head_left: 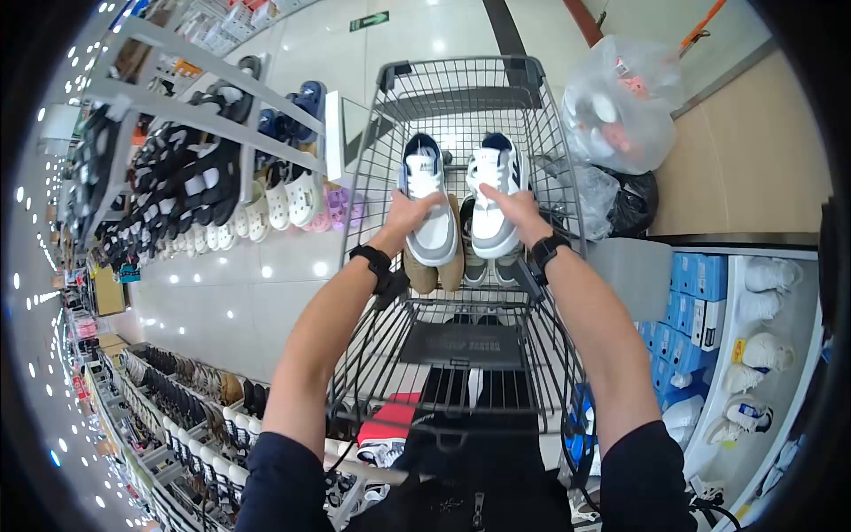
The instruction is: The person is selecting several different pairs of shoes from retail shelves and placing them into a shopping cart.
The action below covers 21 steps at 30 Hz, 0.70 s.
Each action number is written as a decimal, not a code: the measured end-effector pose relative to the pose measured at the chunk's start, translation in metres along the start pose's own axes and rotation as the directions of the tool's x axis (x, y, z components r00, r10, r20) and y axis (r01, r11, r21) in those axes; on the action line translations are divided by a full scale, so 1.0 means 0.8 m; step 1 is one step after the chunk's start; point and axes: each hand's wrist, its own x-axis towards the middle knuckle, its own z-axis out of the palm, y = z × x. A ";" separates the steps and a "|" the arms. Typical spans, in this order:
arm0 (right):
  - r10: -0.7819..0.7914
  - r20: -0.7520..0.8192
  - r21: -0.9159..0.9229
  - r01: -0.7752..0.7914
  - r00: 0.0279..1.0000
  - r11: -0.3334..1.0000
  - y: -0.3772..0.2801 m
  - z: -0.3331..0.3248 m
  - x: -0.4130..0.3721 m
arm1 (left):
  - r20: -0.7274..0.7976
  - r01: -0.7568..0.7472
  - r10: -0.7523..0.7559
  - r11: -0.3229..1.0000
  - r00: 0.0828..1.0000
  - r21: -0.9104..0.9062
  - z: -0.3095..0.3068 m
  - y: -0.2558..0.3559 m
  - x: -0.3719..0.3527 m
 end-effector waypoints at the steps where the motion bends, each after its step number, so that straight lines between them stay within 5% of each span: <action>1: -0.023 0.018 -0.062 0.024 1.000 0.998 0.004 0.002 0.035 | 0.000 -0.008 0.008 1.000 1.000 0.024 0.003 0.020 0.011; 7: -0.154 -0.029 0.048 0.155 0.988 0.987 -0.077 -0.022 0.103 | 0.050 -0.129 0.130 0.991 0.990 -0.028 0.040 0.029 0.172; 10: -0.229 0.011 0.075 0.227 0.973 0.971 -0.075 -0.019 0.107 | 0.071 -0.023 0.024 1.000 0.997 -0.021 0.071 0.041 0.201; 12: -0.333 -0.282 -0.347 0.229 0.900 0.910 -0.029 -0.008 0.167 | 0.123 -0.116 0.118 0.993 0.985 -0.018 0.092 0.027 0.218; 14: -0.306 -0.297 -0.324 0.206 0.904 0.923 0.010 0.000 0.194 | 0.236 -0.256 0.267 0.964 0.934 -0.075 0.107 0.003 0.238; 17: -0.257 -0.351 -0.364 0.122 0.900 0.923 0.028 0.006 0.198 | 0.073 -0.106 0.126 0.966 0.989 -0.234 0.127 -0.007 0.242; 21: -0.275 -0.283 -0.329 0.177 0.919 0.928 0.020 -0.005 0.182 | 0.133 -0.190 0.181 0.980 0.974 0.059 0.123 0.001 0.236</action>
